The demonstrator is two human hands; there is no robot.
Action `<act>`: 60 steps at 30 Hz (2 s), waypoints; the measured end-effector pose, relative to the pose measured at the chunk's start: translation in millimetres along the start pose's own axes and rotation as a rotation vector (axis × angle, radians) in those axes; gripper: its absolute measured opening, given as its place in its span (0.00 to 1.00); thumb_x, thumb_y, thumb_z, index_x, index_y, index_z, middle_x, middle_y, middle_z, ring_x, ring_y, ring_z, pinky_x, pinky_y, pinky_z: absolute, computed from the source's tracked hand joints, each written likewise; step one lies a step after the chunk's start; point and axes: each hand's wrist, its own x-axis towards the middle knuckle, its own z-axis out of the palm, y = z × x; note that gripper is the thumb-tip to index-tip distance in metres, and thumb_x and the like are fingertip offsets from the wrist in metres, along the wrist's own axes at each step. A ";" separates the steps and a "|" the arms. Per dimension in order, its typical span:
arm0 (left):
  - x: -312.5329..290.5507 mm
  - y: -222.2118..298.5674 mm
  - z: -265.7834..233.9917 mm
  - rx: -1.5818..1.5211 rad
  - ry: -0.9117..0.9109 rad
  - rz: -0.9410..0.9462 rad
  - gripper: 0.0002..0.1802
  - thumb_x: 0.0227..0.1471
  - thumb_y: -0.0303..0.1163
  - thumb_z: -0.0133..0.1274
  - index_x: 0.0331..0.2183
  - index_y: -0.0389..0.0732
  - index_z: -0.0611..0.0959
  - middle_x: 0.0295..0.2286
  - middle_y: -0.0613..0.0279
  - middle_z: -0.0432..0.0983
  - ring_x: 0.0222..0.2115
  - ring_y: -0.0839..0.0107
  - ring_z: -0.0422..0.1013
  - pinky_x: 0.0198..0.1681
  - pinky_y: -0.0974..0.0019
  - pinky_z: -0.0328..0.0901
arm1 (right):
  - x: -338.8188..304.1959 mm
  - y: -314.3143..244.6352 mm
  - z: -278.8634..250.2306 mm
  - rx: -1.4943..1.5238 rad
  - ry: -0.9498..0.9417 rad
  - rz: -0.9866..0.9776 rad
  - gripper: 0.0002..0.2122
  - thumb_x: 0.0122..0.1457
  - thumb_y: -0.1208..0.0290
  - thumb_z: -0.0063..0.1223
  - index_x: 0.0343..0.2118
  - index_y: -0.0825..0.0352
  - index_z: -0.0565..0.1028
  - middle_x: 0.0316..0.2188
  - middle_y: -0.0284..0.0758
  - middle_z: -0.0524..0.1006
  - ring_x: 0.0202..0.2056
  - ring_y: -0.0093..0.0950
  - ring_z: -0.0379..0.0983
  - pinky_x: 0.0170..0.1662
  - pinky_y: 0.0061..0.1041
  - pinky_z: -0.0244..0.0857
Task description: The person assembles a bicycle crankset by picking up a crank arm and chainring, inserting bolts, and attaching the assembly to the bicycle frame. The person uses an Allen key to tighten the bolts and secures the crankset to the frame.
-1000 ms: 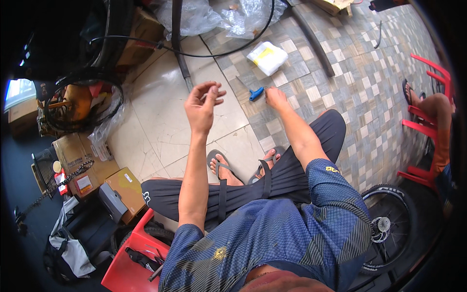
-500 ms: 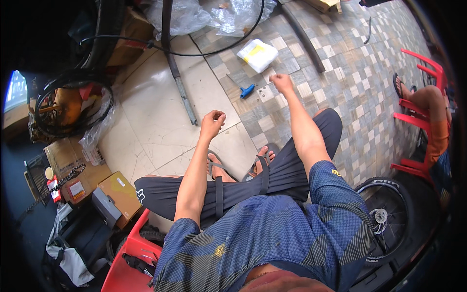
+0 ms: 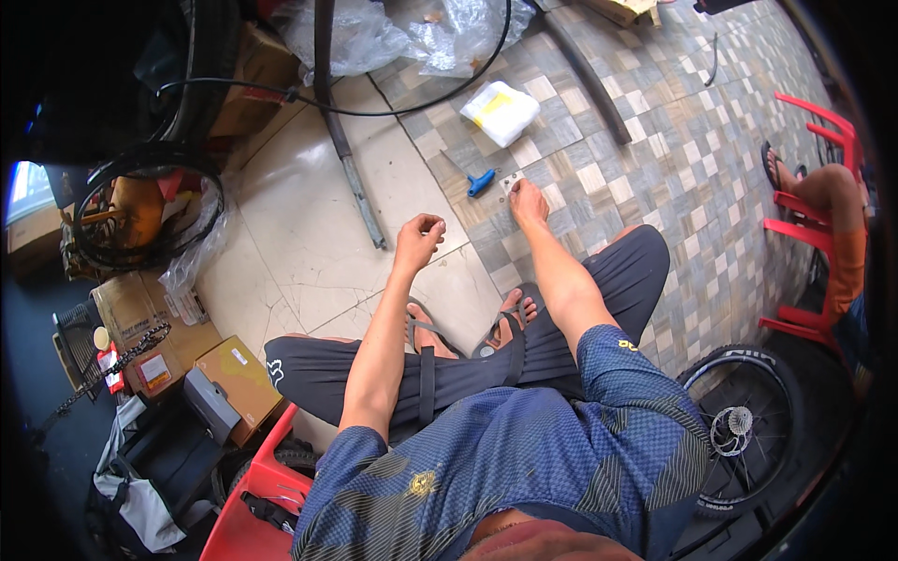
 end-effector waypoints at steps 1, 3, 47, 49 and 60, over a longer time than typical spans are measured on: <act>-1.4 -3.6 -1.0 -0.005 0.003 -0.006 0.14 0.60 0.36 0.55 0.42 0.37 0.81 0.33 0.60 0.82 0.32 0.72 0.79 0.30 0.69 0.73 | -0.1 -0.3 3.0 0.026 0.003 0.014 0.11 0.56 0.65 0.59 0.41 0.62 0.77 0.41 0.44 0.80 0.45 0.45 0.76 0.48 0.44 0.70; -2.6 -8.9 -2.4 0.000 0.007 -0.016 0.14 0.60 0.36 0.55 0.42 0.37 0.81 0.33 0.60 0.82 0.32 0.72 0.79 0.30 0.69 0.73 | 4.4 5.5 11.0 0.086 0.000 0.044 0.11 0.54 0.65 0.59 0.39 0.64 0.78 0.40 0.45 0.80 0.44 0.45 0.77 0.48 0.42 0.70; 10.1 152.9 -2.1 0.356 0.065 0.697 0.09 0.57 0.28 0.57 0.39 0.36 0.84 0.30 0.60 0.83 0.29 0.76 0.77 0.33 0.70 0.71 | -48.4 -142.4 -190.1 0.884 -0.838 -0.287 0.17 0.59 0.81 0.51 0.52 0.70 0.71 0.34 0.34 0.77 0.34 0.21 0.75 0.37 0.20 0.72; 14.3 149.2 -5.9 0.238 0.077 0.600 0.08 0.59 0.28 0.55 0.39 0.35 0.84 0.29 0.61 0.82 0.28 0.76 0.76 0.31 0.70 0.72 | -51.8 -142.4 -189.8 0.966 -0.827 -0.297 0.17 0.59 0.81 0.49 0.52 0.71 0.70 0.38 0.36 0.77 0.37 0.23 0.76 0.44 0.21 0.73; -0.9 127.7 -16.2 -0.454 -0.006 0.322 0.12 0.58 0.24 0.56 0.43 0.30 0.79 0.36 0.54 0.80 0.33 0.69 0.78 0.35 0.67 0.76 | -71.0 -131.8 -189.0 1.173 -0.628 -0.325 0.12 0.68 0.72 0.47 0.51 0.71 0.72 0.44 0.41 0.78 0.43 0.30 0.79 0.46 0.24 0.75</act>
